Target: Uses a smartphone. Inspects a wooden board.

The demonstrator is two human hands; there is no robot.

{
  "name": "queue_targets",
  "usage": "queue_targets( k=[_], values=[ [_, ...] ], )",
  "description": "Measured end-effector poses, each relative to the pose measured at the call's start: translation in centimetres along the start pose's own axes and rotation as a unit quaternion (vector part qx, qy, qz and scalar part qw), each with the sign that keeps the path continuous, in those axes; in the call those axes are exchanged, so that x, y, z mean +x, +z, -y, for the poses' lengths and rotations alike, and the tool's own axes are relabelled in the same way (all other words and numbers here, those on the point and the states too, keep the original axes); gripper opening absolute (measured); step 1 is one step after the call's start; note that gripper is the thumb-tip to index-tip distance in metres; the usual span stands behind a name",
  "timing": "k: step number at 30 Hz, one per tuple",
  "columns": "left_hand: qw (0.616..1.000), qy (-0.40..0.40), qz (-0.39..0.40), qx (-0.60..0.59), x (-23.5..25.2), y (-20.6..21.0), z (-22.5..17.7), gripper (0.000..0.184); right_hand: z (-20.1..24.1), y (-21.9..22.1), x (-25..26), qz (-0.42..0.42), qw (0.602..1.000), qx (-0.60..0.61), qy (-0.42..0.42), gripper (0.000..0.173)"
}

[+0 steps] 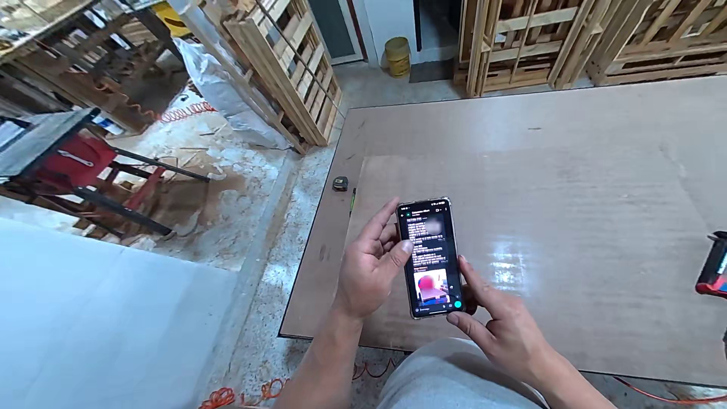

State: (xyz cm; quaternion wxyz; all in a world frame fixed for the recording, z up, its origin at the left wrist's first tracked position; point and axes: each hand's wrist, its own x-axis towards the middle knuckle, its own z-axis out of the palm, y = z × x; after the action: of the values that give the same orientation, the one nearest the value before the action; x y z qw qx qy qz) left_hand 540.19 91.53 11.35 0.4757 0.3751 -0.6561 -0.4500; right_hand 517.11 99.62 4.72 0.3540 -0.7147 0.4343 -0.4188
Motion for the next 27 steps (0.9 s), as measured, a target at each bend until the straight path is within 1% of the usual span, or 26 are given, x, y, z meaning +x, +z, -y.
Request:
queue_targets(
  k=[4,8,10,14,17,19,21,23,27],
  values=[
    [1.000,0.000,0.020,0.011,-0.1,-0.2,0.5,0.072,0.2,0.0,0.1,-0.001,1.000,0.002,-0.002,0.075],
    [1.000,-0.003,0.021,0.008,-0.2,-0.2,0.4,0.071,0.2,0.0,0.0,0.001,1.000,-0.005,0.004,0.075],
    [1.000,-0.008,0.003,0.005,-0.1,-0.2,0.1,0.063,0.2,0.0,-0.1,0.002,1.000,-0.006,0.006,0.075],
    [0.995,0.007,-0.101,0.025,0.4,-0.3,0.1,0.032,0.0,0.2,-0.3,0.004,0.999,-0.045,-0.011,0.071],
    [0.987,0.000,-0.153,0.057,0.8,-0.2,-0.2,0.017,0.1,0.4,-0.3,0.006,0.997,-0.068,-0.020,0.069],
    [0.983,-0.015,-0.166,0.073,0.8,-0.1,-0.4,0.017,0.3,0.4,-0.3,0.010,0.998,-0.066,-0.021,0.069],
    [0.986,-0.002,-0.157,0.051,0.7,-0.3,-0.3,0.017,0.4,0.3,-0.3,0.008,0.998,-0.056,-0.019,0.069],
    [0.989,0.024,-0.141,0.026,0.6,-0.5,-0.1,0.024,0.4,0.3,-0.2,0.010,0.999,-0.042,-0.016,0.070],
    [0.994,0.047,-0.097,-0.017,0.5,-0.8,0.2,0.034,0.2,0.3,-0.1,0.010,1.000,-0.013,-0.011,0.072]
  ],
)
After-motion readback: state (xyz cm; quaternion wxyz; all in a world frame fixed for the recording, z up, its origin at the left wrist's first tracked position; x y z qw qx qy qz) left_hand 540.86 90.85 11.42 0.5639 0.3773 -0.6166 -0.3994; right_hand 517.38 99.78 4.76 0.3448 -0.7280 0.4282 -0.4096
